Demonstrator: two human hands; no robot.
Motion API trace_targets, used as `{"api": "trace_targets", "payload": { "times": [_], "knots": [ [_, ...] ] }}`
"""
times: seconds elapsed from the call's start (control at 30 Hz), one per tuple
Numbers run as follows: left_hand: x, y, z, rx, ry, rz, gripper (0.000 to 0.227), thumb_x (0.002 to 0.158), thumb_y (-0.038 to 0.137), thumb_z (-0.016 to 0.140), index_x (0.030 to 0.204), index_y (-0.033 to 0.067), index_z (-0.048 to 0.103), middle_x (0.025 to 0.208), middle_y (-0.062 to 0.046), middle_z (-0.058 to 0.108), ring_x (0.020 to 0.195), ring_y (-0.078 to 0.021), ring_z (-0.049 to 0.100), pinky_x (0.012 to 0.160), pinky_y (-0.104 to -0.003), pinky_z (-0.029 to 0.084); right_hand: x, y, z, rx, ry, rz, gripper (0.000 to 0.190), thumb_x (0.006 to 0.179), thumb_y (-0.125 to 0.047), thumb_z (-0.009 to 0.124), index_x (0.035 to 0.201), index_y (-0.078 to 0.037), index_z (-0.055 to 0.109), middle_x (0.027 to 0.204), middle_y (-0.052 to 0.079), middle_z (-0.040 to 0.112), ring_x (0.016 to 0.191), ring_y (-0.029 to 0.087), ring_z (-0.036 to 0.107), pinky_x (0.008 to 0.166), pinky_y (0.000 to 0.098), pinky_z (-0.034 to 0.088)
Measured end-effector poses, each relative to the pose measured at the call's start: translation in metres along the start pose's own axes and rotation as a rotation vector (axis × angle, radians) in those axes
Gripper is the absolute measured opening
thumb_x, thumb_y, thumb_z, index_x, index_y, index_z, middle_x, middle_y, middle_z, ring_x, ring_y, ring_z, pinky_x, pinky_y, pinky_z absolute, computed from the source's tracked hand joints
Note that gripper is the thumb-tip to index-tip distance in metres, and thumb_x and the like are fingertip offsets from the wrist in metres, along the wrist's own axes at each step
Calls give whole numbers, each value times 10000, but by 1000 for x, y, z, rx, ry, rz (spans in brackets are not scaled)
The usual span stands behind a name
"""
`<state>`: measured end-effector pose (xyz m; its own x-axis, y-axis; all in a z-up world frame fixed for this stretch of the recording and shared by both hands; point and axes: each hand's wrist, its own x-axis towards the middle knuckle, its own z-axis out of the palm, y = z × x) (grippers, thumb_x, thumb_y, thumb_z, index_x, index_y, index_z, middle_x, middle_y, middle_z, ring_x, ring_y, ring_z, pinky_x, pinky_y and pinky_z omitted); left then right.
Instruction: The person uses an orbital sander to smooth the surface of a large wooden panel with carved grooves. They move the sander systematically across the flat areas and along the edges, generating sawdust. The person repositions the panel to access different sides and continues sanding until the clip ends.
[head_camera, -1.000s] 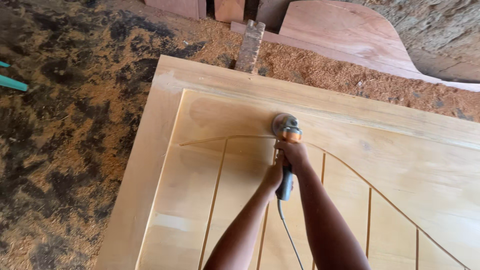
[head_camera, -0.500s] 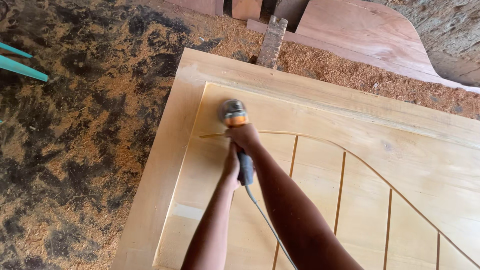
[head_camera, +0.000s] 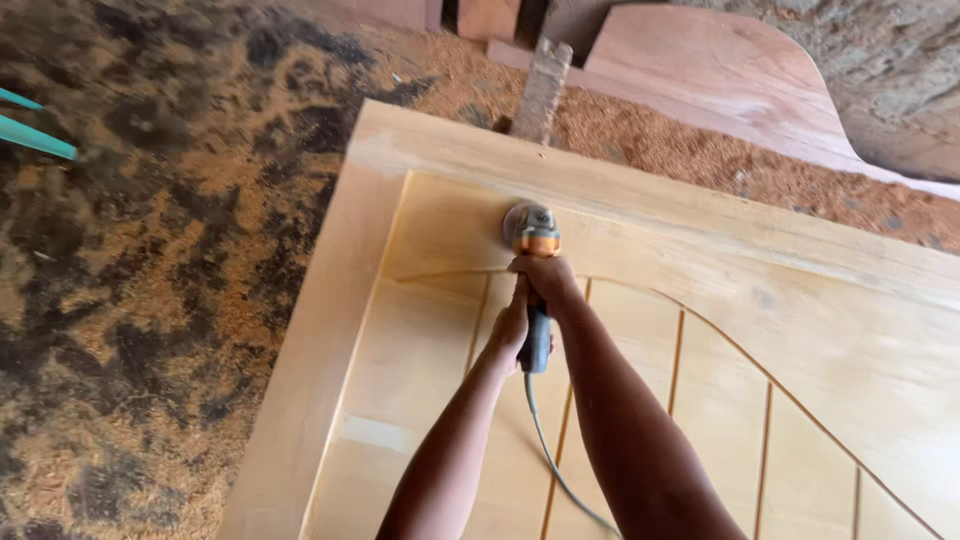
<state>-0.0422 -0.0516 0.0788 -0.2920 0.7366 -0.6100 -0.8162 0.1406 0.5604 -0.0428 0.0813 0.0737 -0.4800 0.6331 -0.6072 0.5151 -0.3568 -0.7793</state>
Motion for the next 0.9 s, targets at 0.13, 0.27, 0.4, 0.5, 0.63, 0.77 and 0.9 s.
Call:
{"api": "trace_targets", "payload": {
  "times": [0.13,0.27,0.4,0.5,0.63,0.77,0.9],
  "knots": [
    [9,5,-5,0,36,37,780,914,820,378,994,77,601,711,-91,644,546,-198,642,495,-369,539,6,-14,9,-10,-47,-36,206,714,-148,793,839,-37,673,673,67,607,564,198,566,501,376,463],
    [-4,28,-53,-30,203,104,790,916,821,378,987,69,606,714,-97,648,549,-200,645,496,-370,542,-3,-36,87,-268,-9,-151,296,659,-228,850,847,-28,737,737,59,706,587,125,625,556,335,529],
    [-10,44,-62,-45,237,132,799,917,823,378,980,61,611,718,-102,652,551,-203,649,498,-371,545,-29,-61,97,-385,-47,-13,328,683,-271,841,817,6,727,696,85,702,533,184,644,540,335,541],
    [-10,22,-45,-51,210,86,806,919,824,379,975,56,615,720,-107,655,553,-205,652,500,-371,547,-39,-57,72,-304,-52,-55,293,683,-250,831,795,5,741,667,69,699,525,174,654,514,338,538],
    [-4,-4,-10,-18,157,34,816,920,826,379,968,48,620,724,-112,658,555,-208,655,502,-372,550,-36,-41,30,-305,-33,10,282,686,-240,858,777,-2,736,662,61,690,520,177,619,501,341,514],
    [3,-26,23,42,110,4,825,922,828,380,961,41,625,727,-118,662,558,-210,659,504,-373,553,-26,-13,-13,-216,30,1,239,681,-200,871,795,-48,726,642,18,669,498,127,601,467,311,507],
    [12,-55,66,129,31,-35,835,924,830,380,954,33,629,731,-124,666,560,-213,662,506,-374,555,-23,14,-83,122,-23,1,180,727,-93,806,781,-91,634,559,24,546,401,142,487,369,318,378]
  ]
}}
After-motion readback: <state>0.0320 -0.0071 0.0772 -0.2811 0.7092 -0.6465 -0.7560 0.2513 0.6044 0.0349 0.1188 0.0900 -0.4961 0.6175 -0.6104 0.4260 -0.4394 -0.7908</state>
